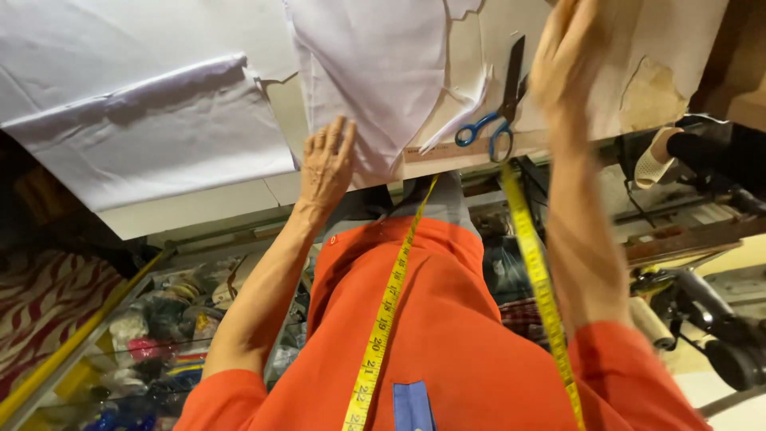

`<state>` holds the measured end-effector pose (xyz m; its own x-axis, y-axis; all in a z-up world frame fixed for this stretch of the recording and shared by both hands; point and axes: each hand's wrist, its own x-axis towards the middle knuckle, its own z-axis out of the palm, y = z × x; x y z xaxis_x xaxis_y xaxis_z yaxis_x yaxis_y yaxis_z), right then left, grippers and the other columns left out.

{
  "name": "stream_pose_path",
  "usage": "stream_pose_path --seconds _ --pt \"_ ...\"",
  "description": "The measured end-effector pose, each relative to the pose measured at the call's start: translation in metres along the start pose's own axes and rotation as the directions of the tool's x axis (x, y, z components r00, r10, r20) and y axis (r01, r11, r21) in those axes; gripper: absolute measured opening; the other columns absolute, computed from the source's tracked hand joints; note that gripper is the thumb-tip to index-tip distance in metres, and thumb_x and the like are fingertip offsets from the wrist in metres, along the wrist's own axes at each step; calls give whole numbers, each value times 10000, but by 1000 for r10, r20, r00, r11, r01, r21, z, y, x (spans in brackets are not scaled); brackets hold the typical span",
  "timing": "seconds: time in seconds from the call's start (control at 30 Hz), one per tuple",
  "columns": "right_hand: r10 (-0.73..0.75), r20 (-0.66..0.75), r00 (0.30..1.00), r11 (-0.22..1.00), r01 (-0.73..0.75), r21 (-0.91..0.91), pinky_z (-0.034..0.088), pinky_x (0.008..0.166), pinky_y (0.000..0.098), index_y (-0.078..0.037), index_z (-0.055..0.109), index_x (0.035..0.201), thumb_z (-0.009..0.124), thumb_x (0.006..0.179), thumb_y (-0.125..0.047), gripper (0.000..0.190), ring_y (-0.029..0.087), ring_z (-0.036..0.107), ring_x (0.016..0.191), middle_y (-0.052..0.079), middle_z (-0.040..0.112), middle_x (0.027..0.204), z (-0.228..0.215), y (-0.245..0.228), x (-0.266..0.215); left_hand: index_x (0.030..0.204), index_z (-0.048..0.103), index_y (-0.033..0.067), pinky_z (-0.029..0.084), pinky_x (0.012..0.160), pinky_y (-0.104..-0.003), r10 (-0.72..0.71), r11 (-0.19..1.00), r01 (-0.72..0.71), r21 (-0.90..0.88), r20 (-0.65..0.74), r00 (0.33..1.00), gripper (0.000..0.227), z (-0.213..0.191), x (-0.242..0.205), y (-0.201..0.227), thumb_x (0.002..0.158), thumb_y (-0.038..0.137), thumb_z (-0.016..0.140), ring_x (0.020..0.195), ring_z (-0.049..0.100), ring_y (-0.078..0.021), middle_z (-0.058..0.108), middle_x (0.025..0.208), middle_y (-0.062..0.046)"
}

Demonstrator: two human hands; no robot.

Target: The person uses shears to cut a piece of white fabric laid out on a table, following a yellow paper pattern. They trim the edges of the fabric, adjust the pattern, and continue cutting along the marked lines.

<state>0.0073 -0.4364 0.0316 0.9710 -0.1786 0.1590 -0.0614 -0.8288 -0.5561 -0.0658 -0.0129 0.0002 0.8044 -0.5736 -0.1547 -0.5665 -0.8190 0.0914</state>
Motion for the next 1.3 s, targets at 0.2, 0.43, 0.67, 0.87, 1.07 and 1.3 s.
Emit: stream_pose_path --seconds 0.2,0.43,0.67,0.87,1.07,1.3 --pt "195 165 967 978 -179 -109 537 420 362 -67 510 1076 755 1040 -308 346 208 626 550 77 657 817 44 -79 -99 1294 642 78 461 959 -436 123 990 -131 -55 -133 983 320 -36 -4 4 979 119 606 1197 624 -305 601 1431 -135" --pt "483 91 871 871 -469 -145 533 505 291 -92 648 952 697 1033 -149 111 139 605 656 27 696 857 63 -82 -107 1182 716 79 377 1089 -540 151 981 -161 -108 -95 984 269 -13 -18 -1 936 188 725 1357 540 -340 498 1544 -166" --pt "225 -152 962 957 -248 -151 489 618 460 -114 702 873 857 874 -145 158 312 697 698 73 737 811 -7 -94 -156 1123 699 90 368 1068 -565 162 977 -181 -113 -156 974 208 -27 -24 1 927 142 654 1275 568 -332 550 1468 -180" --pt "497 65 865 860 -481 -167 502 601 453 -79 677 1049 900 903 -125 271 243 714 726 43 753 855 -25 -121 -209 1090 626 74 427 809 -390 345 915 -374 -149 -192 919 198 -21 -9 -1 897 41 646 903 506 -275 555 1071 -101" --pt "528 23 849 849 -527 -24 542 665 480 -75 701 1005 879 862 -185 254 426 720 791 159 710 755 21 -138 -254 857 613 152 391 758 -374 385 871 -456 -181 -323 864 85 21 1 -12 940 158 631 843 500 -246 471 881 -39" --pt "607 190 772 684 -629 370 557 624 336 -140 778 945 807 908 -189 68 202 706 668 68 709 685 67 -171 -251 856 608 140 384 737 -373 391 886 -441 -146 -277 877 83 8 7 -9 938 153 603 829 507 -244 475 876 -40"
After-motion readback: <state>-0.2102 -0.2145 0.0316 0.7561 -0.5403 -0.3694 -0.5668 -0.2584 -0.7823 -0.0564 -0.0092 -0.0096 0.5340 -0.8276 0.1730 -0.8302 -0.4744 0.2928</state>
